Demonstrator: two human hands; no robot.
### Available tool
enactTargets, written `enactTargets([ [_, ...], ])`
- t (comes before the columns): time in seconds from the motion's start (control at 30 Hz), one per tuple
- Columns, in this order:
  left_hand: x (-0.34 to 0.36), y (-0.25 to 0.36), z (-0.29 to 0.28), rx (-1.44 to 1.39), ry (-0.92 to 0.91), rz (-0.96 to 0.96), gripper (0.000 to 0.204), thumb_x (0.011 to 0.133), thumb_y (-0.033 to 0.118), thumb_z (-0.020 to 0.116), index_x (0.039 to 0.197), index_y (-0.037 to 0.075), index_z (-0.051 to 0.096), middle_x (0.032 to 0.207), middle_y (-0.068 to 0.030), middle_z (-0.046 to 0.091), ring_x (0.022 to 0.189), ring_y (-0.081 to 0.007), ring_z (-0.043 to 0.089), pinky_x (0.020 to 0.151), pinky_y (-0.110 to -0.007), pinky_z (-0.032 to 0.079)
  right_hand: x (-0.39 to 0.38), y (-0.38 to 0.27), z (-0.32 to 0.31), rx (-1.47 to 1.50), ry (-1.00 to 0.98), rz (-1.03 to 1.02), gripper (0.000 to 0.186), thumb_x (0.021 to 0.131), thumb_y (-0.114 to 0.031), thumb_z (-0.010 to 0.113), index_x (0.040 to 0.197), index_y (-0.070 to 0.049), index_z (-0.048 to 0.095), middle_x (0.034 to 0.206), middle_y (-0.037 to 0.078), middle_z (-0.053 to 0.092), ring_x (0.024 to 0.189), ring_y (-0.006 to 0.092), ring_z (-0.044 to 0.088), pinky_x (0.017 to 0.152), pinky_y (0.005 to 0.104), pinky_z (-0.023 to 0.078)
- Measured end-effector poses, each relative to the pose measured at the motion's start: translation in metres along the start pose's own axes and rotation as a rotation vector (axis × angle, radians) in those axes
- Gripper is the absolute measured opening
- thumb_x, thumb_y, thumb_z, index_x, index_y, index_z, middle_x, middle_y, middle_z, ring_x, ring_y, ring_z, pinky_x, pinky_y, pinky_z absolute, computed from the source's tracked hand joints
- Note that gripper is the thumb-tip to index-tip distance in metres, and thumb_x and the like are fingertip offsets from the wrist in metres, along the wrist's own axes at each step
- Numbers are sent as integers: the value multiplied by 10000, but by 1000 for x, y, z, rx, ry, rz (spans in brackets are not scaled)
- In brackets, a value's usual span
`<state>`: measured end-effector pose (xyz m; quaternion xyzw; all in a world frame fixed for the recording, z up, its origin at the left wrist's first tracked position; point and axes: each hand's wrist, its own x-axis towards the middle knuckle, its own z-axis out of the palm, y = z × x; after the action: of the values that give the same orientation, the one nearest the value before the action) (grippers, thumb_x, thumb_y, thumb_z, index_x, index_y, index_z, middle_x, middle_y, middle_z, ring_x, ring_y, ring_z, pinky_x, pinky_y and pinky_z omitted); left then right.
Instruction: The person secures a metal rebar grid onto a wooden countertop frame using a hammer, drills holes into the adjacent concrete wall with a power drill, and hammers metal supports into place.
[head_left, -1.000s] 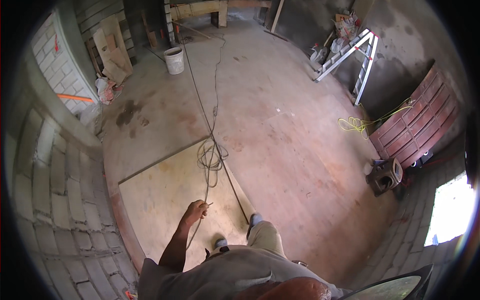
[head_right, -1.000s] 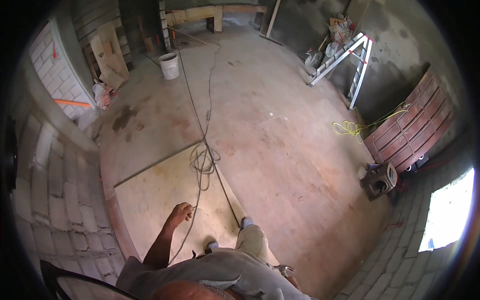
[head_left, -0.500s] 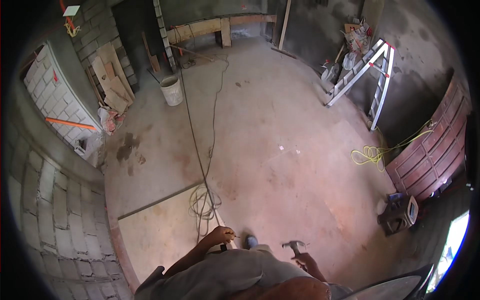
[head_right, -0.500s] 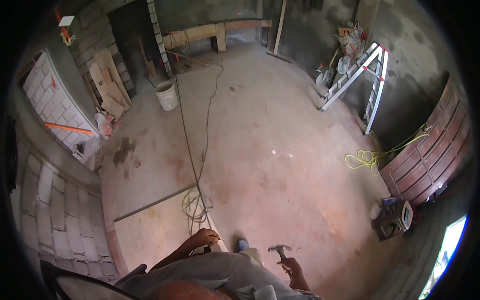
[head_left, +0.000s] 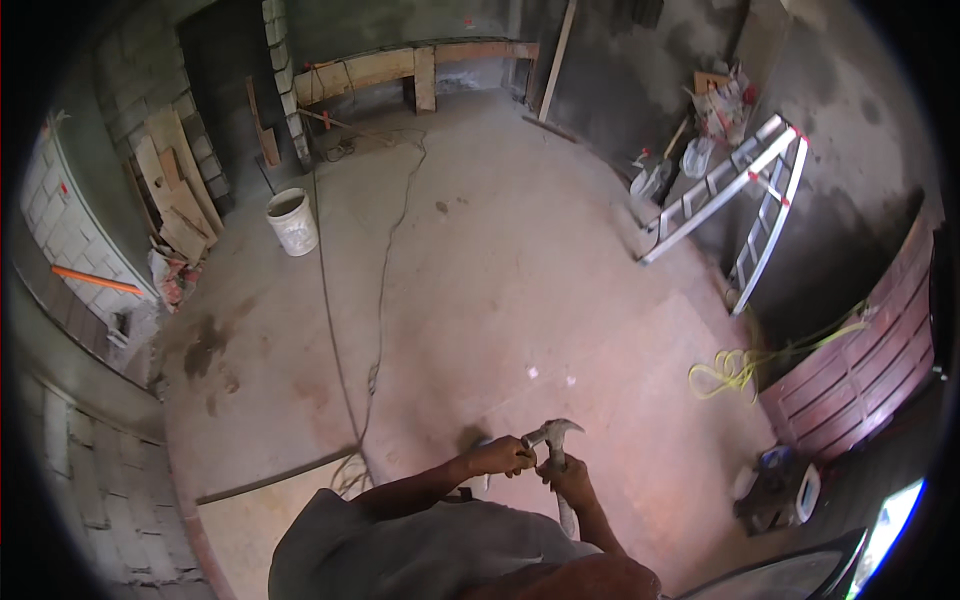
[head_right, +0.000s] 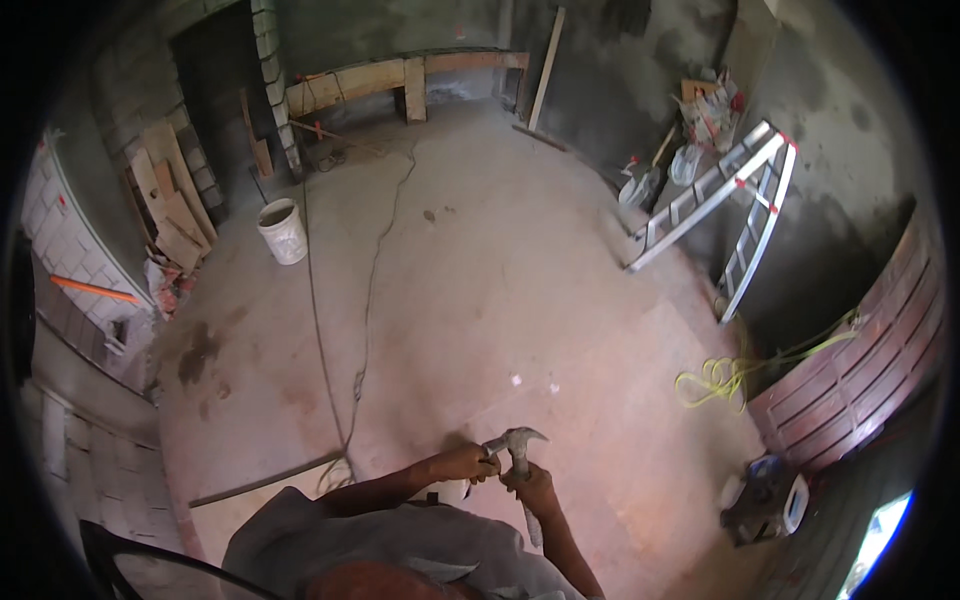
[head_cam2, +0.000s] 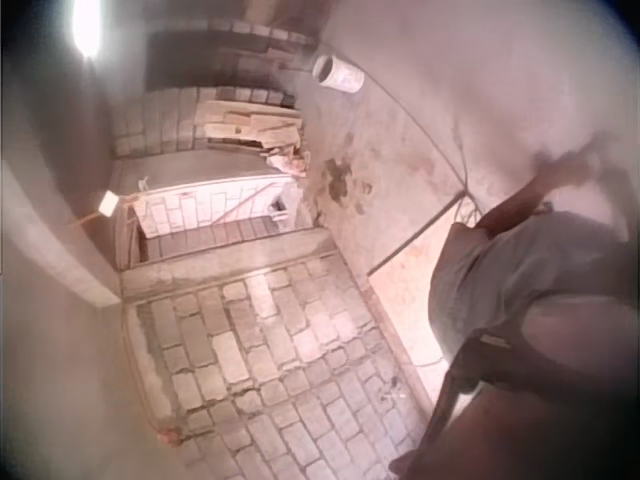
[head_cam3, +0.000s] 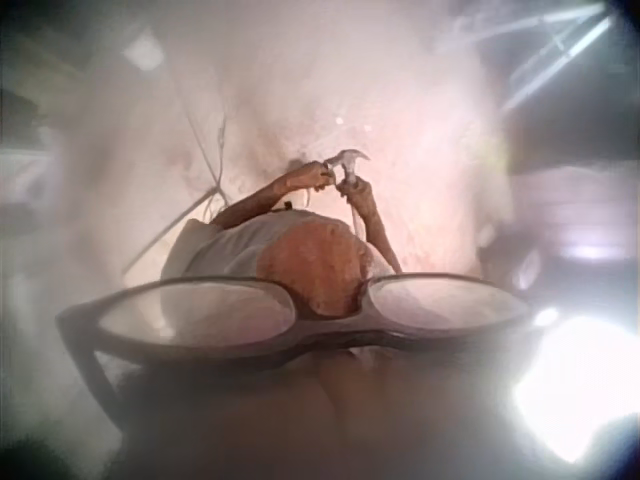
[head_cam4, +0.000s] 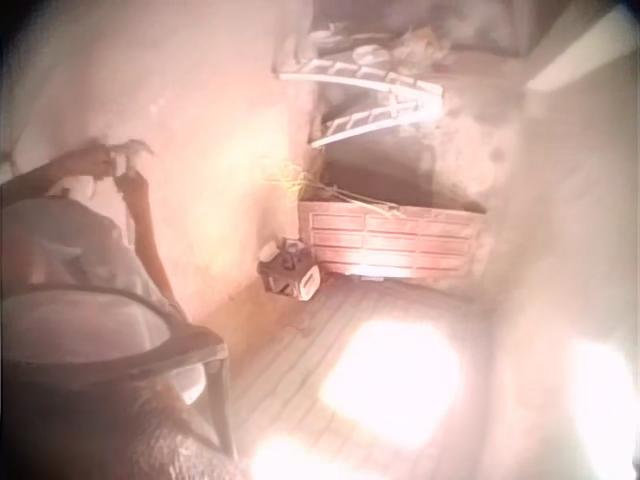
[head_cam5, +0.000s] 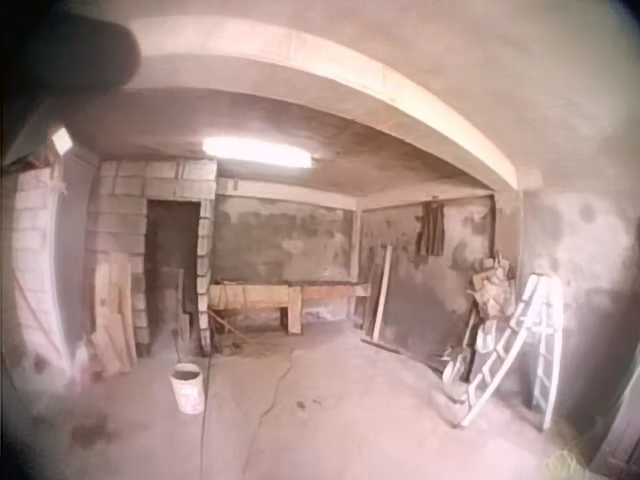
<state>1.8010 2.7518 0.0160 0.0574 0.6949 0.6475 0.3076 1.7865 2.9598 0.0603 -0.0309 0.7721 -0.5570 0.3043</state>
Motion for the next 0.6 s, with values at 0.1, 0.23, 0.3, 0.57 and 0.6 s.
enactTargets([
  [0.1, 63, 44, -51, -61, 16, 23, 196, 880, 209, 631, 928, 20, 653, 748, -45, 608, 663, -130, 595, 593, -288, 521, 57, -37, -31, 17, 102, -5, 168, 786, -160, 713, 848, -17, 649, 656, 42, 618, 532, 102, 557, 492, 254, 452],
  [0.23, 130, 90, -114, -576, 73, -19, 185, 893, 169, 637, 963, -2, 642, 808, -62, 625, 674, -131, 582, 613, -280, 514, 145, -102, -62, 51, 193, -46, 153, 778, -121, 713, 842, -13, 625, 646, 42, 601, 512, 107, 550, 475, 249, 445],
  [0.3, 165, 108, -153, -703, 52, -37, 226, 894, 196, 660, 984, -10, 645, 834, -62, 638, 690, -131, 590, 633, -274, 517, 199, -120, -67, 114, 217, -61, 146, 778, -107, 707, 845, -12, 620, 644, 46, 597, 508, 111, 548, 467, 248, 442],
  [0.57, 291, 165, -353, -378, 363, 57, 291, 882, 253, 667, 957, -28, 679, 794, -58, 656, 681, -122, 602, 608, -273, 525, 442, -211, -90, 308, 238, -50, 139, 787, -83, 700, 859, -15, 603, 688, 52, 581, 444, 117, 505, 407, 250, 418],
  [0.6, 309, 172, -380, -303, 385, 52, 291, 882, 254, 664, 941, -30, 682, 781, -62, 654, 664, -121, 598, 595, -272, 521, 477, -219, -94, 300, 239, -54, 138, 786, -83, 703, 856, -18, 603, 690, 50, 579, 444, 115, 504, 407, 250, 418],
])
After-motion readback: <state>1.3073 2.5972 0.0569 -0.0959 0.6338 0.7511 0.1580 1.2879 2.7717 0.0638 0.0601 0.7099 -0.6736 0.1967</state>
